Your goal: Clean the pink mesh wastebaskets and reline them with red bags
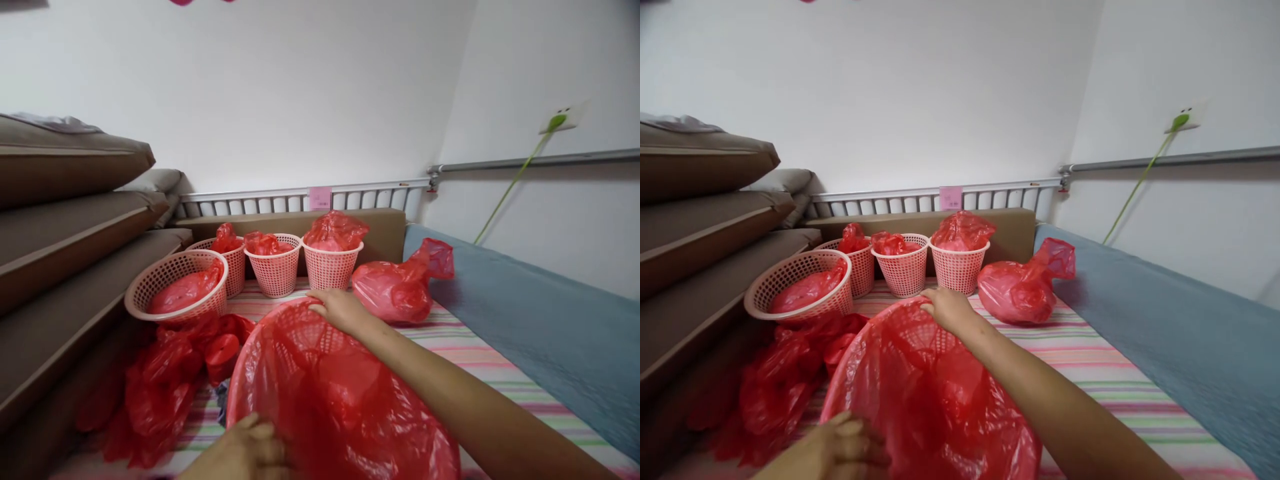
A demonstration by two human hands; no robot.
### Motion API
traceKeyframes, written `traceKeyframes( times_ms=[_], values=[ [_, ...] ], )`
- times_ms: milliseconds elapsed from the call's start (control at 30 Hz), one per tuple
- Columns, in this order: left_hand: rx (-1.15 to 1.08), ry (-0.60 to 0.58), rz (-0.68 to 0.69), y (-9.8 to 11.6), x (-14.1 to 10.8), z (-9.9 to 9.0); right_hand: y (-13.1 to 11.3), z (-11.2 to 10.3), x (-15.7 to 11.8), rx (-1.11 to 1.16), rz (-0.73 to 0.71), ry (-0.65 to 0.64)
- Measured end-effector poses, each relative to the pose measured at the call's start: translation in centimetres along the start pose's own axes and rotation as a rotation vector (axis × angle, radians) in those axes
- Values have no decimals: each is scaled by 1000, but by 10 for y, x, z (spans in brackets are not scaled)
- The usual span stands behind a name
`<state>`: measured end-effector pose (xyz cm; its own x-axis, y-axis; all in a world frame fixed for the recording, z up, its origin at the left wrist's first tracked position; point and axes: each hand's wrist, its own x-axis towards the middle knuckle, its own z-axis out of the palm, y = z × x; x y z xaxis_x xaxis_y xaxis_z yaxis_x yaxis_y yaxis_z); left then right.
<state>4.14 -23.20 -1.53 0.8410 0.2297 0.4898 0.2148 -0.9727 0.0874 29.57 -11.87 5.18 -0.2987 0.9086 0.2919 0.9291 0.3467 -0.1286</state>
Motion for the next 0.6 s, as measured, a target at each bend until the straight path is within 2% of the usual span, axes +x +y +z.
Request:
traceKeyframes(
  times_ms=[67, 133, 233, 300, 367, 600],
  values=[
    [0, 116, -177, -7, 7, -19, 0, 2, -1, -1, 10, 21],
    [78, 174, -492, -17, 15, -36, 1, 3, -3, -5, 23, 41],
    [114, 131, -921, -34, 24, -49, 0, 4, -6, -18, 44, 63],
    [112, 49, -1078, -41, 26, -48, 0, 5, -7, -28, 55, 68],
    [122, 13, -1133, -44, 26, -45, 0, 7, -6, -35, 62, 66],
    [78, 81, -1125, -53, 12, -37, 1, 8, -3, -26, 93, 41]
  ],
)
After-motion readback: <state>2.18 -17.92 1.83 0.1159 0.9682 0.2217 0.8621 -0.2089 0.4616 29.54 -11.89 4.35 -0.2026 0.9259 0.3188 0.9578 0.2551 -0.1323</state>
